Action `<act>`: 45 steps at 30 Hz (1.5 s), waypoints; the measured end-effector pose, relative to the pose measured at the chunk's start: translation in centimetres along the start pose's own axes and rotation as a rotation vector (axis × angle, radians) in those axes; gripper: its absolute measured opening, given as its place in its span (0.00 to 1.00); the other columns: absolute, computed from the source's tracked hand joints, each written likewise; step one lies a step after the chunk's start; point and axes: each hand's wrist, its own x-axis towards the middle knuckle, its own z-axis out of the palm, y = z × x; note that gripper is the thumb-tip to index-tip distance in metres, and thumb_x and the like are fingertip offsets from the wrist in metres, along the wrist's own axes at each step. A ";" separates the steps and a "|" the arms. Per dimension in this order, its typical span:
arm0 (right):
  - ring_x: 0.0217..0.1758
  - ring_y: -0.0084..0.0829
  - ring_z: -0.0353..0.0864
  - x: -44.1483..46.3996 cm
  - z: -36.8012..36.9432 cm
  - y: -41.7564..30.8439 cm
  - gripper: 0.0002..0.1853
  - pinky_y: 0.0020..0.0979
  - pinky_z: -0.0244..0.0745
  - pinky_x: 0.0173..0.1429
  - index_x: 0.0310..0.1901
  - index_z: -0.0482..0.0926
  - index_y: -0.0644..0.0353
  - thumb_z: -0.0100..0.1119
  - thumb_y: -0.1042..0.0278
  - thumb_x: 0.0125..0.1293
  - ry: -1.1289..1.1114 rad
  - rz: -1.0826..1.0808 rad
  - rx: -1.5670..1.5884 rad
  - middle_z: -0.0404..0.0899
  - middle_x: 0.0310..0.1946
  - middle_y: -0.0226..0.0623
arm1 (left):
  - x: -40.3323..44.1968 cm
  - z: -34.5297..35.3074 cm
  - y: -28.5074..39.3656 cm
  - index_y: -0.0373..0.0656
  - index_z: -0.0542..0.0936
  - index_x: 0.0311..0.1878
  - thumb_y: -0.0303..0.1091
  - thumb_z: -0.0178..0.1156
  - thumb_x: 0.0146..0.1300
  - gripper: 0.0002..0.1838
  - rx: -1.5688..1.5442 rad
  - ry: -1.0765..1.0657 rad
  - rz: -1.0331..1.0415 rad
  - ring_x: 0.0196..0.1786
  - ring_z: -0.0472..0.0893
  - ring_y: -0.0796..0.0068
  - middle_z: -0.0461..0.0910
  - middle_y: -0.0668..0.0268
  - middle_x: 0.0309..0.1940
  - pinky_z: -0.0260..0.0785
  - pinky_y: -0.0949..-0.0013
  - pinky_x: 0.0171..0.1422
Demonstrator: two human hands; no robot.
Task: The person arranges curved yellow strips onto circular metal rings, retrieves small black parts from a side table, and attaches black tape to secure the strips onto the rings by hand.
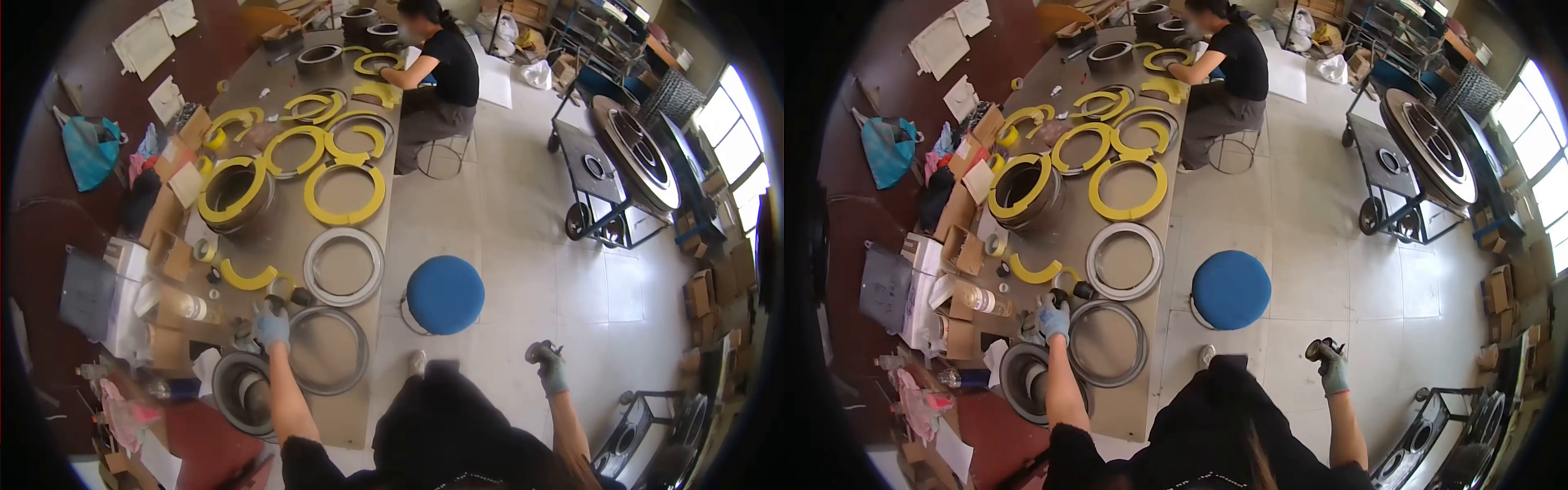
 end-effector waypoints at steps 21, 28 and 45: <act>0.22 0.17 0.70 31.1 36.6 -22.4 0.16 0.25 0.64 0.25 0.42 0.79 0.61 0.74 0.64 0.56 -0.509 -0.413 -0.061 0.79 0.28 0.26 | -12.4 -4.9 4.8 0.38 0.79 0.58 0.31 0.64 0.60 0.22 -0.208 0.193 -0.235 0.62 0.74 0.45 0.76 0.45 0.58 0.65 0.53 0.67; 0.34 0.33 0.85 41.9 55.9 -29.9 0.18 0.34 0.77 0.40 0.41 0.78 0.59 0.73 0.60 0.54 -0.620 -0.709 -0.594 0.84 0.31 0.38 | 2.4 -1.7 15.5 0.32 0.74 0.63 0.19 0.59 0.60 0.26 -0.477 0.258 -0.138 0.69 0.70 0.54 0.69 0.50 0.66 0.72 0.64 0.63; 0.29 0.45 0.83 66.6 85.1 -33.0 0.10 0.44 0.76 0.32 0.41 0.79 0.56 0.60 0.68 0.56 -0.628 -1.582 -1.148 0.82 0.29 0.43 | 21.3 0.7 33.3 0.42 0.81 0.53 0.25 0.60 0.62 0.16 -0.387 -0.114 -0.382 0.63 0.74 0.52 0.72 0.54 0.65 0.75 0.60 0.58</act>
